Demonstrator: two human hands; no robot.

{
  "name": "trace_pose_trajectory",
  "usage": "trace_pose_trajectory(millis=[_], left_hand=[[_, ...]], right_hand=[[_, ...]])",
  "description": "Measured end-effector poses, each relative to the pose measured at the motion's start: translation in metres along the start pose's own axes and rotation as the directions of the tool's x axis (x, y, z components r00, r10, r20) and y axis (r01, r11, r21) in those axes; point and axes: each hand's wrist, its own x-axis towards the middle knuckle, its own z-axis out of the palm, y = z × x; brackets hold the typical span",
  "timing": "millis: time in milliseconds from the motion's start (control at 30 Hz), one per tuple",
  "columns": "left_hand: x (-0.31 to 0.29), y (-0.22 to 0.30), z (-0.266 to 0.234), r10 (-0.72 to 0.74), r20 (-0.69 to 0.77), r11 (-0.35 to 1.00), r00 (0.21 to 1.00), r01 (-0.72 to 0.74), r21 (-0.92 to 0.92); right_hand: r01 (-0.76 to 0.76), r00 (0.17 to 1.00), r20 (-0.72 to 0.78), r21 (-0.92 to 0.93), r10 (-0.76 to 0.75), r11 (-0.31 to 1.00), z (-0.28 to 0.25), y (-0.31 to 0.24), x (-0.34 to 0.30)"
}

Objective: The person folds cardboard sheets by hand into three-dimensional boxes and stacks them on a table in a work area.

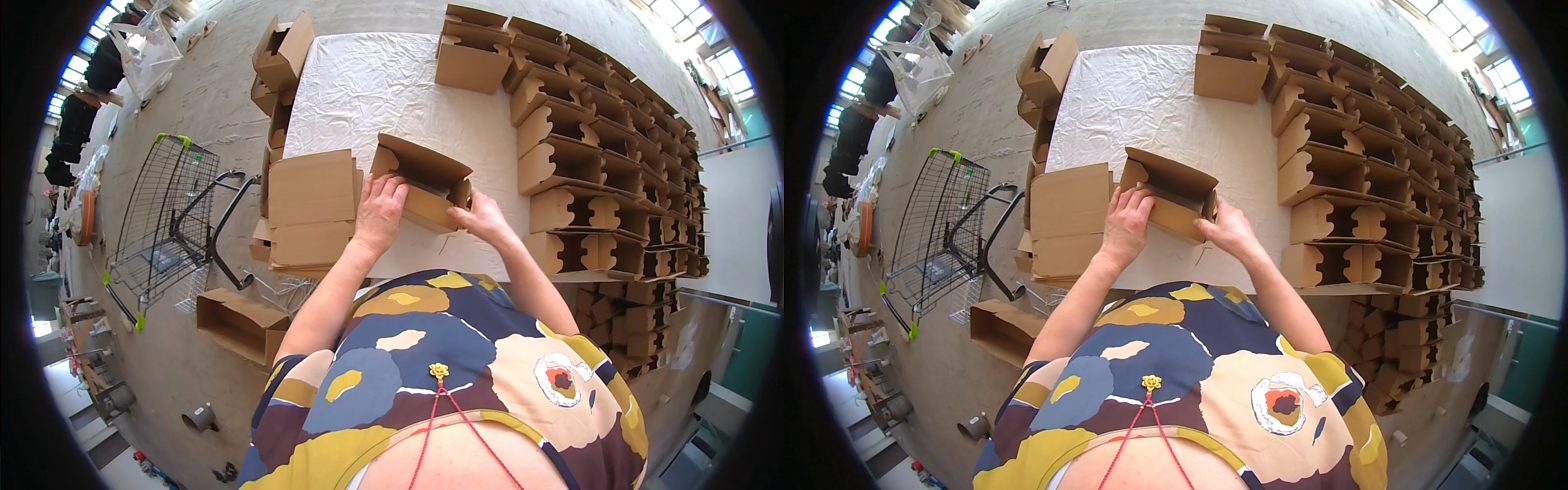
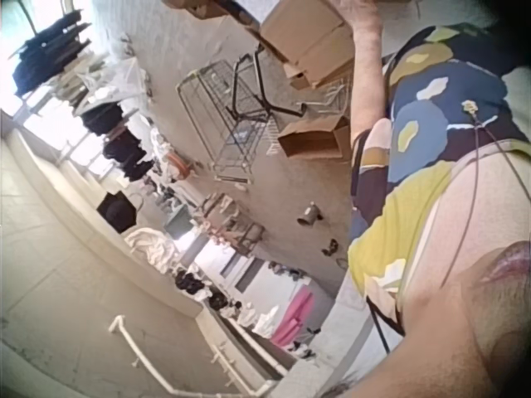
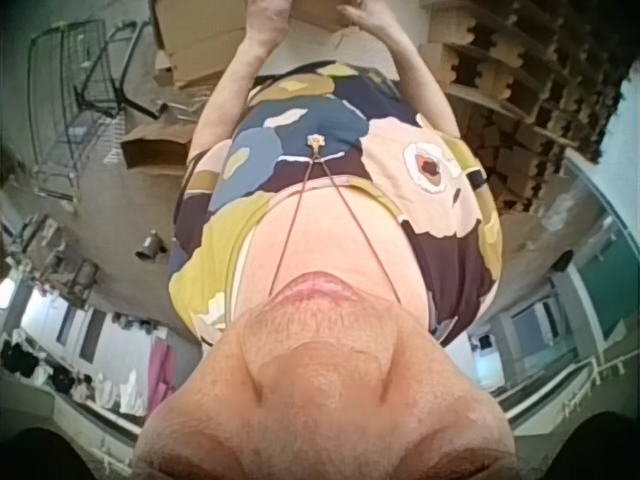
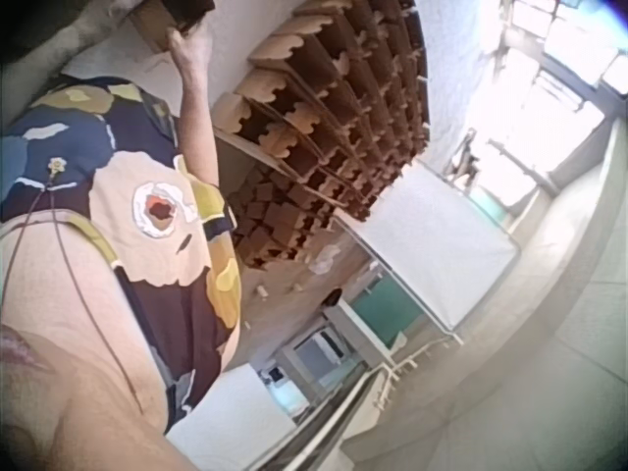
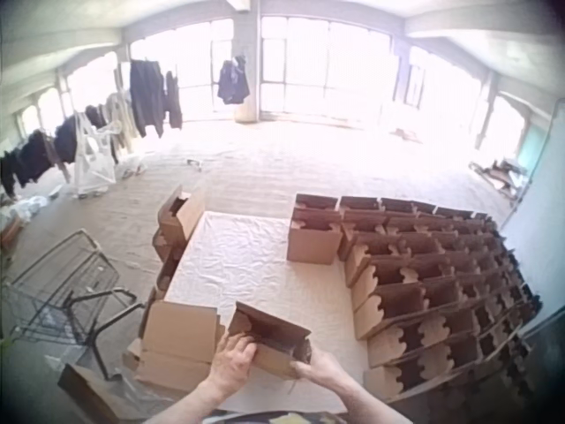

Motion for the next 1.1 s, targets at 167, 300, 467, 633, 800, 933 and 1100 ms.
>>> trace_pose_trajectory(millis=[167, 300, 467, 633, 800, 933, 1100], left_hand=[[-0.004, 0.015, 0.007, -0.026, 0.11, 0.999, 0.994, 0.028, -0.016], [-0.008, 0.04, 0.001, -0.002, 0.212, 1.0, 0.977, 0.001, 0.009], [-0.013, 0.047, 0.008, 0.042, 0.235, 0.999, 0.971, -0.039, -0.02], [-0.007, 0.026, -0.013, 0.106, 0.203, 0.993, 0.973, -0.115, 0.033], [-0.001, 0.002, -0.029, 0.055, 0.322, 0.992, 0.945, -0.089, 0.09], [0.004, 0.001, -0.033, 0.06, 0.371, 0.99, 0.927, -0.102, 0.094], [0.005, 0.021, -0.025, 0.121, 0.323, 0.986, 0.939, -0.075, -0.152]], right_hand=[[0.121, 0.948, -0.284, -0.101, -0.145, 0.988, -0.024, 0.004, 0.016], [0.268, 0.889, -0.335, -0.17, -0.311, 0.948, -0.032, -0.019, 0.03], [0.321, 0.883, -0.228, -0.348, -0.411, 0.881, -0.018, -0.033, 0.047], [0.243, 0.913, -0.251, -0.298, -0.322, 0.923, -0.024, -0.046, 0.028], [0.136, 0.898, -0.342, -0.385, -0.278, 0.913, -0.014, -0.024, 0.026], [0.107, 0.905, -0.349, -0.368, -0.244, 0.923, -0.01, -0.019, 0.029], [0.141, 0.901, -0.345, -0.34, -0.263, 0.93, -0.006, -0.019, 0.032]])
